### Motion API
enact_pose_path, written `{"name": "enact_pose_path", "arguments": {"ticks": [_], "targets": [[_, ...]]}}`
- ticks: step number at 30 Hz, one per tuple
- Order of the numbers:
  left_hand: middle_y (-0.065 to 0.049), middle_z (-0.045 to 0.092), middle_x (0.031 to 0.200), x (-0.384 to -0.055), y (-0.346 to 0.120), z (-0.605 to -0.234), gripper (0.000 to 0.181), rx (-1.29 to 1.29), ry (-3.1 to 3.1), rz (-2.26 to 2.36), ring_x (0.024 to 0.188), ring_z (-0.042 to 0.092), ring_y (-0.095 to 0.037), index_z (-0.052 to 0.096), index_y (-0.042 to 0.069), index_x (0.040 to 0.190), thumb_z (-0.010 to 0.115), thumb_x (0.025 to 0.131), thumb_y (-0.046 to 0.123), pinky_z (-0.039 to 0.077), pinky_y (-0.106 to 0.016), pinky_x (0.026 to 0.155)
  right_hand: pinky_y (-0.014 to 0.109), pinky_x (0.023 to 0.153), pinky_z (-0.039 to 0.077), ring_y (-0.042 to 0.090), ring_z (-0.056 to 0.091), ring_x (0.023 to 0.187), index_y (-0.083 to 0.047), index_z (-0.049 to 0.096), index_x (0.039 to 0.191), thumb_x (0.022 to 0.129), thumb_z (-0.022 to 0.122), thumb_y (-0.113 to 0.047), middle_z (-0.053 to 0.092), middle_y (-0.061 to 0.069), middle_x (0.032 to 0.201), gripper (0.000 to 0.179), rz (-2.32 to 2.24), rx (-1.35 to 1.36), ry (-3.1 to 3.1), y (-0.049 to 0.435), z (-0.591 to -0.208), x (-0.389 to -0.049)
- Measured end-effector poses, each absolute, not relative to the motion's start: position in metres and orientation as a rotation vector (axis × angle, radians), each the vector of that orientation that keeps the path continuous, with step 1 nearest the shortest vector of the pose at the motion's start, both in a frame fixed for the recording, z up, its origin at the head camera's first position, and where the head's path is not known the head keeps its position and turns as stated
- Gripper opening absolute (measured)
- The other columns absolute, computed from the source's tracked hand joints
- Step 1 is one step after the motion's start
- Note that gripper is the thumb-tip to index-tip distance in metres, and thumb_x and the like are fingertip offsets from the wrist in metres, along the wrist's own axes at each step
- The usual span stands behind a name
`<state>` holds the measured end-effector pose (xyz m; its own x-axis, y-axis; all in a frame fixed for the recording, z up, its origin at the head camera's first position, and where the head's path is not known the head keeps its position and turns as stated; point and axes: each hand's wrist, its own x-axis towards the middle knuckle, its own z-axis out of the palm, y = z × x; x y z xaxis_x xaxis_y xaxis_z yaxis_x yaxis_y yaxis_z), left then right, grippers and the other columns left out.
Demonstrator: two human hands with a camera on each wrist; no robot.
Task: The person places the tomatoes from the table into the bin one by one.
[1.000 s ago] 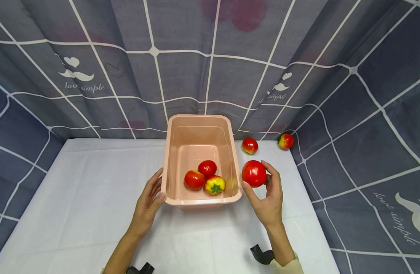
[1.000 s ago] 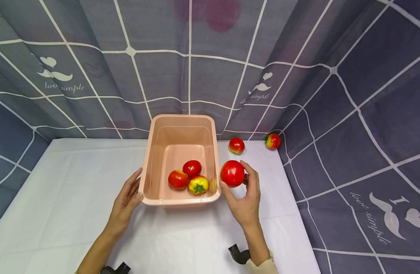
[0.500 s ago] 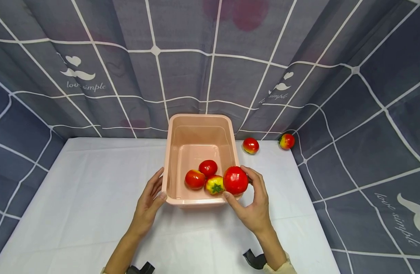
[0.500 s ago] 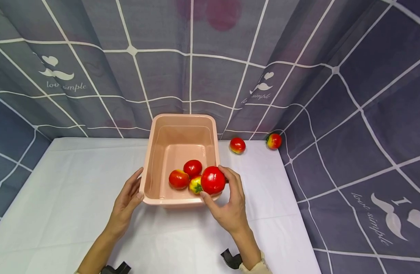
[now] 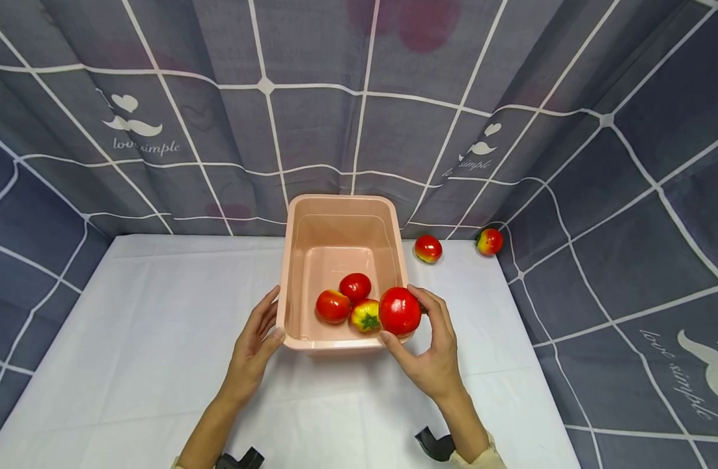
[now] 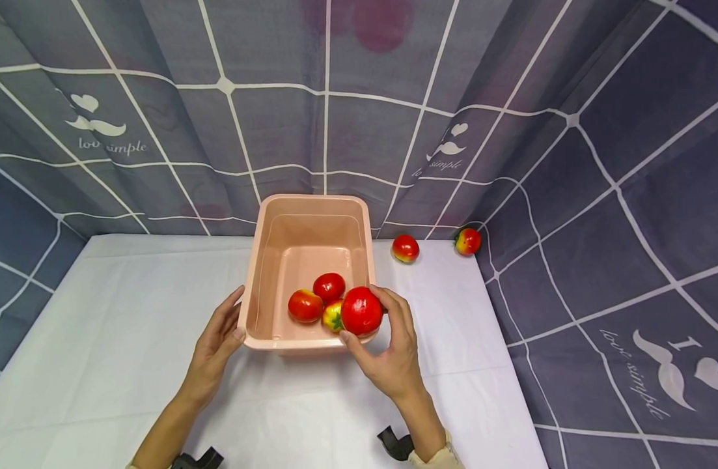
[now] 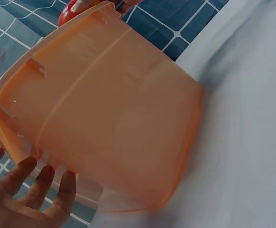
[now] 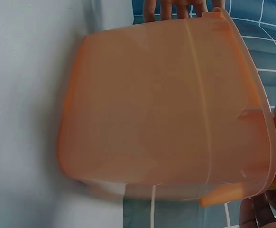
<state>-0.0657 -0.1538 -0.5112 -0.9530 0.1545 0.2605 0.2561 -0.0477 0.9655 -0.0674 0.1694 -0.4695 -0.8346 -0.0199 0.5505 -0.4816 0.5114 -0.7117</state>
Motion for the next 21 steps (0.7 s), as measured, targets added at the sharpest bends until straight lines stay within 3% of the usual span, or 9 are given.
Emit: {"name": "enact_pose_path", "arguments": {"ticks": [13,21], "targets": [[-0.021,0.036,0.173,-0.0656,-0.1532,-0.5097,0.068,-0.417,-2.147,-2.160,0.152,0.049,-0.011,0.029,0.019,0.171,0.051,0.110,0.000,0.046,-0.014,0.117,0.020,0.112,0.047,0.022,0.063,0.122,-0.018,0.055,0.155,0.080,0.091,-0.015,0.061,0.007,0.149,0.083,1.302,0.389,-2.280,0.1713,-0.4734,-0.0662],[-0.014,0.036,0.174,-0.0645,-0.1519,-0.5061,0.068,-0.364,-2.194,-2.140,0.151,0.049,-0.007,0.030,0.023,0.171,0.053,0.110,0.004,0.045,-0.012,0.116,0.022,0.112,0.048,0.023,0.064,0.122,-0.012,0.057,0.152,0.083,0.089,-0.013,0.062,0.008,0.148,0.077,1.330,0.396,-2.260,0.1718,-0.4742,-0.0667]]}}
